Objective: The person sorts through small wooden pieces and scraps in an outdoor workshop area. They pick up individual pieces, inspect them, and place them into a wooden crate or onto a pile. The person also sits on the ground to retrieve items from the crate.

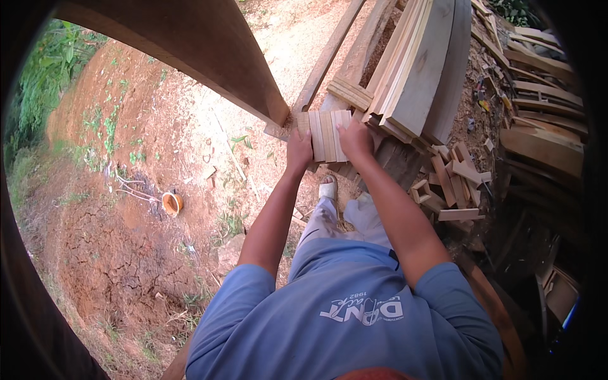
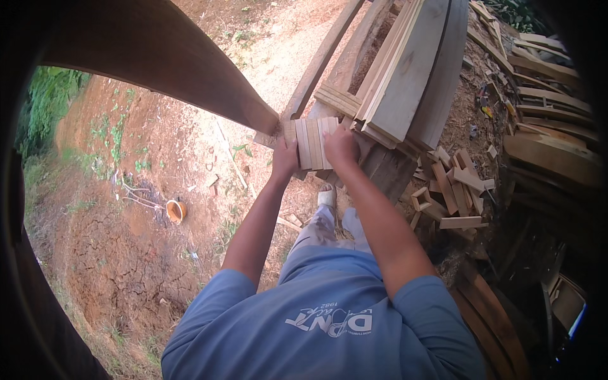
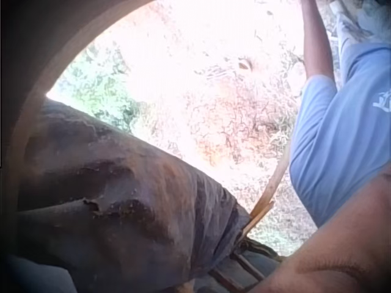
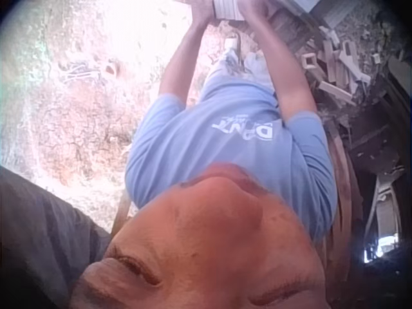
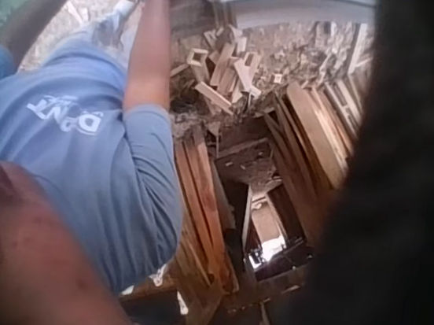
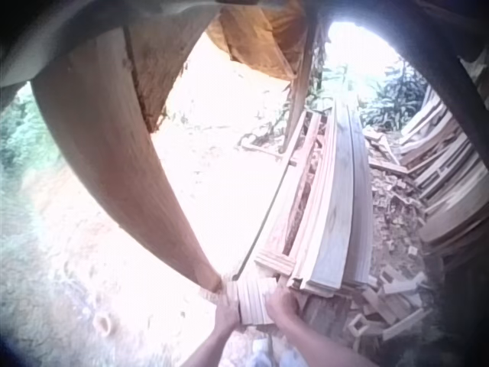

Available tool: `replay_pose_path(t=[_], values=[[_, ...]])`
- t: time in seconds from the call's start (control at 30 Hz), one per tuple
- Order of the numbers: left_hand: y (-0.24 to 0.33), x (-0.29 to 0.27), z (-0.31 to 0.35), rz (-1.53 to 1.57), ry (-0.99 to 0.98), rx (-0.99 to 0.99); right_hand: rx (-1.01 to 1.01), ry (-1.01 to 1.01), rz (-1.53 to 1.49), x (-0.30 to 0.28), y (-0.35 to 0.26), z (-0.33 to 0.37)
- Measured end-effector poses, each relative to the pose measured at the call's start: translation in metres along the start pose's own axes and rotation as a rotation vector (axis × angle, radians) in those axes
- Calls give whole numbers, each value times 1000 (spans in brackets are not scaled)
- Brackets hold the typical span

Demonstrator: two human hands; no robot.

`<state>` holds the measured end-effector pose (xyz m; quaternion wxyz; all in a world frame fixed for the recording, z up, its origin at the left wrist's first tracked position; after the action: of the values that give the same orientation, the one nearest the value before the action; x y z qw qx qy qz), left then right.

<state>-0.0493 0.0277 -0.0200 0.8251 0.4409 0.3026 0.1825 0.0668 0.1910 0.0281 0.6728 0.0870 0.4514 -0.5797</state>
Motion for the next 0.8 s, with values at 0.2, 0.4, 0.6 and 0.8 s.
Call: replay_pose_path(t=[0.2,0.4,0.6,0.8], values=[[-6,4,-1,53,-15,66,-69,18,-1,-2,0,-7],[5,3,4,-11,-16,53,-102,6,8,-4,3,-9],[13,1,7,-18,-26,50,-130,-15,-14,-4,5,-6],[3,2,2,-16,-38,41,-204,17,-147,-4,9,-5]])
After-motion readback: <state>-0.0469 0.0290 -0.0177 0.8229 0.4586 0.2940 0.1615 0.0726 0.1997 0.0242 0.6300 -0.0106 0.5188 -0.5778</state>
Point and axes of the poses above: each hand's wrist, its own z-axis away from the middle knuckle, its own x-axis out of the palm, y = z × x, the point moved 6 cm from there along -z, towards the middle knuckle, and after that the axes turned 14 degrees about -y, right-handed, at the moved point
